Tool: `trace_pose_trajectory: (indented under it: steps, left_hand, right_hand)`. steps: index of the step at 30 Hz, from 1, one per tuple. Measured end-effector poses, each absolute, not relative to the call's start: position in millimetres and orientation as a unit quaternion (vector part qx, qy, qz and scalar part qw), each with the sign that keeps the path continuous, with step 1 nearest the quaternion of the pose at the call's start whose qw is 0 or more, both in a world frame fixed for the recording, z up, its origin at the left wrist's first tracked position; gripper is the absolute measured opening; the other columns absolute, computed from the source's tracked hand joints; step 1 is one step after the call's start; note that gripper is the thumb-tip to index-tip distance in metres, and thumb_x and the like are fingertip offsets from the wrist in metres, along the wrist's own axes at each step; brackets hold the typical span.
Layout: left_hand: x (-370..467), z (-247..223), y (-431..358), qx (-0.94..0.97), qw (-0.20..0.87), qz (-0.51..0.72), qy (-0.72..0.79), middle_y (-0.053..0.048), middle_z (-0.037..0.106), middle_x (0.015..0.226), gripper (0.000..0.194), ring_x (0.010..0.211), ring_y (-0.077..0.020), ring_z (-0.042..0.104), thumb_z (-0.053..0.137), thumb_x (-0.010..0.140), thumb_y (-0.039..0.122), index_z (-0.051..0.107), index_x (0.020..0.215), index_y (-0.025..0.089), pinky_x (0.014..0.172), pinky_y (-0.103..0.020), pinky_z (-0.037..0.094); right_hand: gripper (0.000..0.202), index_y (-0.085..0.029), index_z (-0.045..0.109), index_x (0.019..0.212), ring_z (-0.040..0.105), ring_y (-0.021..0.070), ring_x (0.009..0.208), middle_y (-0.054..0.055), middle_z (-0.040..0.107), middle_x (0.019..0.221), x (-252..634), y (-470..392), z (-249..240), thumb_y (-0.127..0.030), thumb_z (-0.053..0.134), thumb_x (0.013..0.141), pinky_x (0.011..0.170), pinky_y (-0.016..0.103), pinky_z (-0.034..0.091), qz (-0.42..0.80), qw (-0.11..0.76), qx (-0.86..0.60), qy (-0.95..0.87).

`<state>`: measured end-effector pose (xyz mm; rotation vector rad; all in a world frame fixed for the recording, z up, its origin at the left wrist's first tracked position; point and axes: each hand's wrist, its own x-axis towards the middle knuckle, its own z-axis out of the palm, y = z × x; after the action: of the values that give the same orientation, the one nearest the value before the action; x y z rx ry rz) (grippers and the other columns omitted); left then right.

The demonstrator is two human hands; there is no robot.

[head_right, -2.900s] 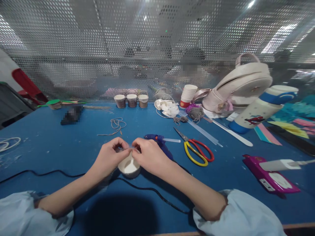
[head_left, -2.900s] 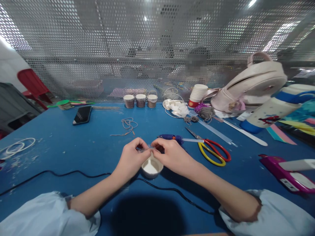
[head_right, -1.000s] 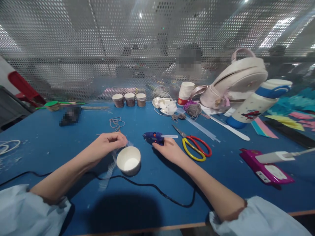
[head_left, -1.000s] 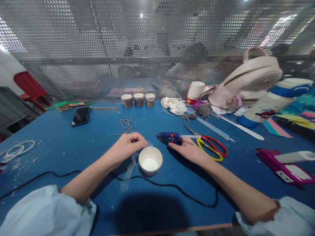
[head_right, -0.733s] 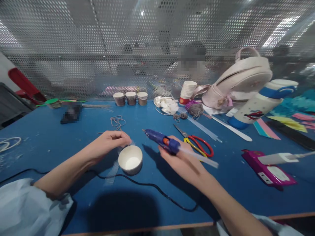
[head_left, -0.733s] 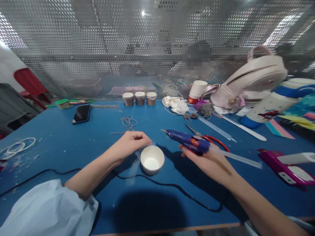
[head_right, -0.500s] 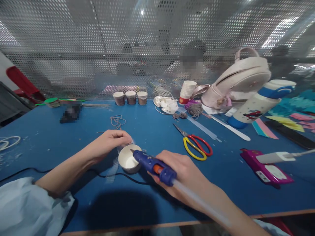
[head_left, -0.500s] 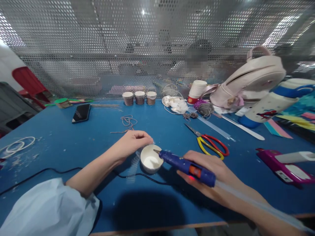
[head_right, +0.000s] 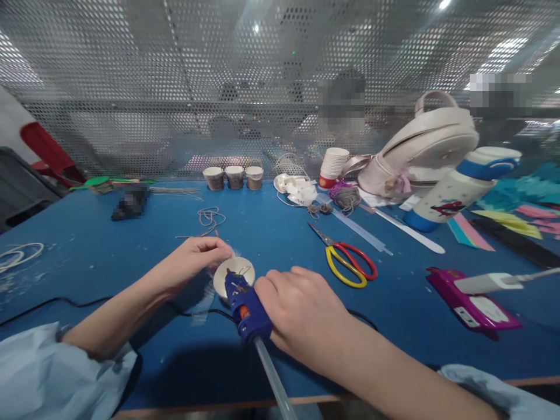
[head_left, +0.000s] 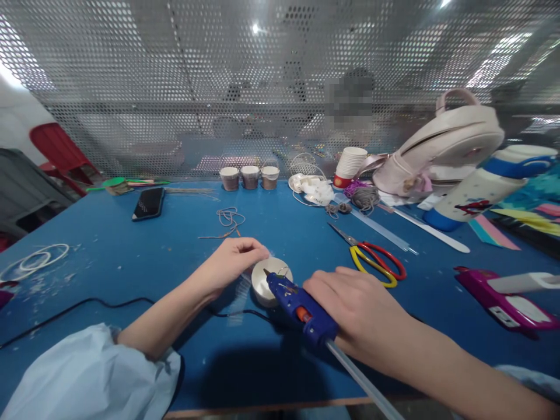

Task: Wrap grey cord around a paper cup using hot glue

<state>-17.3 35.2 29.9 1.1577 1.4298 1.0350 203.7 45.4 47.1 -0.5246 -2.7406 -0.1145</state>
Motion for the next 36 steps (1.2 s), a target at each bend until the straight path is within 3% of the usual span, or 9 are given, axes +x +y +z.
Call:
trace_pose_trajectory:
  steps: [5, 9, 17, 22, 26, 30, 36]
  left_hand:
    - [-14.7, 30.5, 32.6, 0.475, 0.498, 0.421, 0.591, 0.003, 0.056, 0.060, 0.016, 0.055, -0.0083, 0.046, 0.063, 0.071, 0.030, 0.062, 0.066, 0.016, 0.054, -0.021, 0.037]
    - [-14.0, 30.2, 26.3, 0.474, 0.502, 0.414, 0.593, 0.002, 0.057, 0.063, 0.017, 0.053, -0.0084, 0.048, 0.062, 0.073, 0.033, 0.062, 0.069, 0.016, 0.052, -0.021, 0.040]
    - [-15.9, 28.6, 19.2, 0.462, 0.497, 0.421, 0.601, 0.004, 0.053, 0.061, 0.022, 0.047, -0.0074, 0.046, 0.061, 0.074, 0.035, 0.053, 0.064, 0.017, 0.046, -0.020, 0.039]
    - [-17.5, 28.1, 18.2, 0.447, 0.511, 0.415, 0.606, 0.000, 0.057, 0.068, 0.024, 0.050, -0.0084, 0.046, 0.060, 0.075, 0.038, 0.059, 0.069, 0.016, 0.046, -0.021, 0.038]
    - [-27.5, 30.6, 16.9, 0.505, 0.503, 0.378, 0.591, -0.007, 0.064, 0.098, 0.029, 0.065, -0.0120, 0.055, 0.061, 0.076, 0.043, 0.057, 0.068, 0.016, 0.053, -0.024, 0.041]
    - [-37.9, 39.3, 14.3, 0.630, 0.440, 0.284, 0.573, -0.008, 0.055, 0.123, 0.022, 0.101, -0.0211, 0.055, 0.072, 0.066, 0.028, 0.052, 0.068, 0.018, 0.074, -0.027, 0.045]
    - [-42.8, 50.4, 1.1, 0.688, 0.362, 0.188, 0.600, -0.006, 0.056, 0.114, 0.035, 0.089, -0.0179, 0.054, 0.074, 0.064, 0.033, 0.049, 0.085, 0.021, 0.071, -0.029, 0.044]
  right_hand:
    - [0.012, -0.017, 0.053, 0.075, 0.042, 0.0133, 0.048, 0.002, 0.056, 0.064, 195.0, 40.8, 42.1, -0.022, 0.046, 0.084, 0.052, 0.028, 0.023, 0.010, 0.138, -0.278, -0.950]
    - [0.003, -0.018, 0.051, 0.080, 0.052, 0.0144, 0.057, 0.002, 0.060, 0.073, 194.1, 38.5, 44.8, -0.019, 0.049, 0.083, 0.053, 0.026, 0.027, 0.153, 0.095, -0.342, -0.922]
    - [0.014, -0.020, 0.050, 0.075, 0.051, 0.0126, 0.062, -0.001, 0.058, 0.070, 199.2, 45.4, 50.0, -0.027, 0.050, 0.087, 0.058, 0.024, 0.034, 0.320, 0.105, -0.360, -0.870]
    - [0.024, -0.019, 0.055, 0.074, 0.050, 0.0116, 0.057, -0.002, 0.057, 0.066, 202.4, 53.2, 48.6, -0.037, 0.048, 0.088, 0.055, 0.023, 0.036, 0.394, 0.117, -0.377, -0.830]
    - [0.029, -0.018, 0.056, 0.069, 0.051, 0.0123, 0.052, -0.003, 0.053, 0.055, 205.6, 60.3, 47.4, -0.042, 0.049, 0.086, 0.051, 0.023, 0.036, 0.427, 0.081, -0.384, -0.815]
    - [0.030, -0.018, 0.056, 0.067, 0.055, 0.0142, 0.054, -0.002, 0.055, 0.054, 208.4, 62.2, 46.8, -0.043, 0.051, 0.082, 0.049, 0.023, 0.038, 0.467, 0.045, -0.409, -0.783]
    - [0.029, -0.020, 0.058, 0.071, 0.057, 0.0150, 0.058, -0.002, 0.060, 0.061, 211.4, 63.8, 42.7, -0.046, 0.051, 0.082, 0.054, 0.024, 0.040, 0.475, 0.047, -0.406, -0.780]
